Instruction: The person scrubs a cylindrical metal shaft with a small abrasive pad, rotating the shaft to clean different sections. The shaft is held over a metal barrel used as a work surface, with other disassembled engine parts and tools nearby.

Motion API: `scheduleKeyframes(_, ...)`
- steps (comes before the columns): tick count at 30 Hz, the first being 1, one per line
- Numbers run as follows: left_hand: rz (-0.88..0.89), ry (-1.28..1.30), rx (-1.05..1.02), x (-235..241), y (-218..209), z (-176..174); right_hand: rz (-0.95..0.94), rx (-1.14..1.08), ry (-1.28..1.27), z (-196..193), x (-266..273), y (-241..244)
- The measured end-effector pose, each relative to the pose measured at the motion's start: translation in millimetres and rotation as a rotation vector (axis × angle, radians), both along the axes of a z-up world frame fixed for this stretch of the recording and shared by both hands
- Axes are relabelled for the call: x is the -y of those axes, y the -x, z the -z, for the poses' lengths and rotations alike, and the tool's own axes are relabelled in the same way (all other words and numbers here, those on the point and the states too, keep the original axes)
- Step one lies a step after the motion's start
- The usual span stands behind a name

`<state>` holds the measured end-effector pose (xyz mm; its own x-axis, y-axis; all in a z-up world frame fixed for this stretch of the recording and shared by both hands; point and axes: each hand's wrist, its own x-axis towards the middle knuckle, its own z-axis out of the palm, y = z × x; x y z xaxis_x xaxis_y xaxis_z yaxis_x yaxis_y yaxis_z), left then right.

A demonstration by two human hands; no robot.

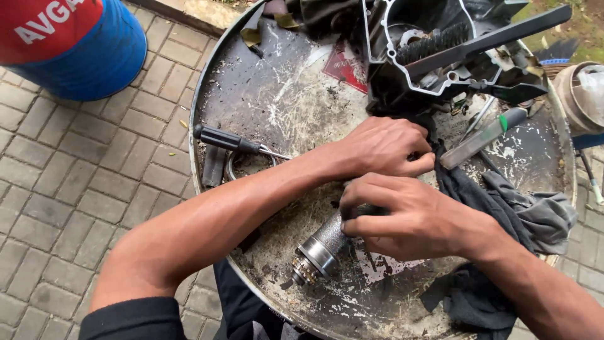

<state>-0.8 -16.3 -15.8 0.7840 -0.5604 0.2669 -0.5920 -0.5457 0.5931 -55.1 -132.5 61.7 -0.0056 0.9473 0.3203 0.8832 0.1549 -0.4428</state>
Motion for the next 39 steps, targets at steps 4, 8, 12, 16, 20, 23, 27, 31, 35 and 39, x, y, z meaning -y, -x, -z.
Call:
scheduleKeyframes(4, 0.041, 0.002, -0.068, -10, 7, -20, -0.216, -0.193, -0.119, -13, -22, 20)
scheduleKeyframes(8, 0.044, 0.005, -0.047, -7, 5, -11, -0.117, -0.177, -0.082, 5, -12, 7)
scheduleKeyframes(12, 0.029, -0.014, -0.057, -8, 7, -17, -0.29, -0.231, -0.094, -7, -23, 28)
scheduleKeyframes(16, 0.051, 0.012, -0.042, -8, 7, -10, -0.151, -0.202, -0.139, 10, -18, 12)
scheduleKeyframes(20, 0.035, 0.009, -0.025, -6, 5, -15, -0.17, -0.17, -0.119, 10, -15, 18)
scheduleKeyframes(23, 0.034, -0.001, -0.044, -10, 6, -15, -0.21, -0.258, -0.117, 12, -19, 14)
scheduleKeyframes(27, 0.049, 0.001, -0.032, -10, 6, -14, -0.133, -0.224, -0.169, 6, -22, 19)
scheduleKeyframes(31, 0.053, -0.003, -0.047, -9, 5, -14, -0.257, -0.264, -0.13, 11, -19, 18)
scheduleKeyframes(35, 0.045, -0.003, -0.045, -8, 6, -12, -0.104, -0.198, -0.164, 8, -19, 18)
scheduleKeyframes(39, 0.055, -0.002, -0.056, -9, 5, -13, -0.237, -0.176, -0.15, 4, -21, 20)
